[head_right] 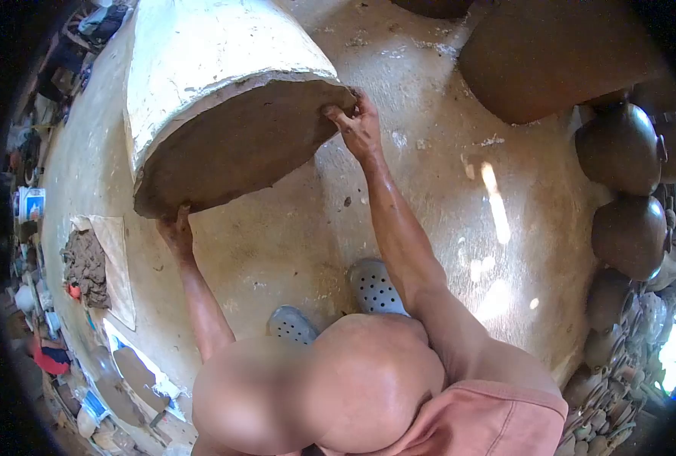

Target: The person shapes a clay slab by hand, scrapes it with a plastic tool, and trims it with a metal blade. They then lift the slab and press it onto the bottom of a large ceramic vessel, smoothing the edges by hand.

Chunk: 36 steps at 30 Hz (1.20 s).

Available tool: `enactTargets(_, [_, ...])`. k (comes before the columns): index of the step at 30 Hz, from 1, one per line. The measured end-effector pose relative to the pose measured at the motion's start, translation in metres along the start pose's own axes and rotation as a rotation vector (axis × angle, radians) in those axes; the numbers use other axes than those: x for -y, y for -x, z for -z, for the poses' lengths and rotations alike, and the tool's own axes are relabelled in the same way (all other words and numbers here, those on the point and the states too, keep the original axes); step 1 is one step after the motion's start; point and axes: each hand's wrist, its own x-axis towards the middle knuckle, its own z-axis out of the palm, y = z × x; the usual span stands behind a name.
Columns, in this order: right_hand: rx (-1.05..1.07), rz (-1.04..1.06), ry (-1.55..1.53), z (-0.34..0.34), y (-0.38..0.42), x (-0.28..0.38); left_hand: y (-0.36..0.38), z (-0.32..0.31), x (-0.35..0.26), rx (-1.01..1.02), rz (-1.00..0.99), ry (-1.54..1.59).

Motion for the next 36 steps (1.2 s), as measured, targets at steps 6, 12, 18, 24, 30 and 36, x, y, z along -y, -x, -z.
enactTargets(6, [0.019, 0.056, -0.067, -0.004, -0.006, -0.029, 0.003, -0.001, 0.022, 0.067, 0.026, 0.112])
enactTargets(12, [-0.007, 0.087, -0.006, 0.0, -0.008, -0.038, 0.005, -0.01, 0.011, 0.035, 0.016, 0.061])
enactTargets(18, [0.005, -0.021, -0.013, -0.001, -0.008, -0.053, 0.004, -0.006, 0.039, 0.123, -0.01, -0.04])
enactTargets(24, [0.077, -0.092, 0.116, 0.009, 0.001, -0.051, 0.01, -0.004, 0.041, 0.103, 0.194, 0.01])
enactTargets(30, [0.065, -0.142, 0.112, 0.006, 0.001, -0.063, 0.001, -0.006, 0.037, 0.157, -0.098, -0.254])
enactTargets(36, [0.059, -0.187, 0.113, 0.003, 0.011, -0.051, 0.01, -0.012, 0.038, 0.121, 0.141, -0.152])
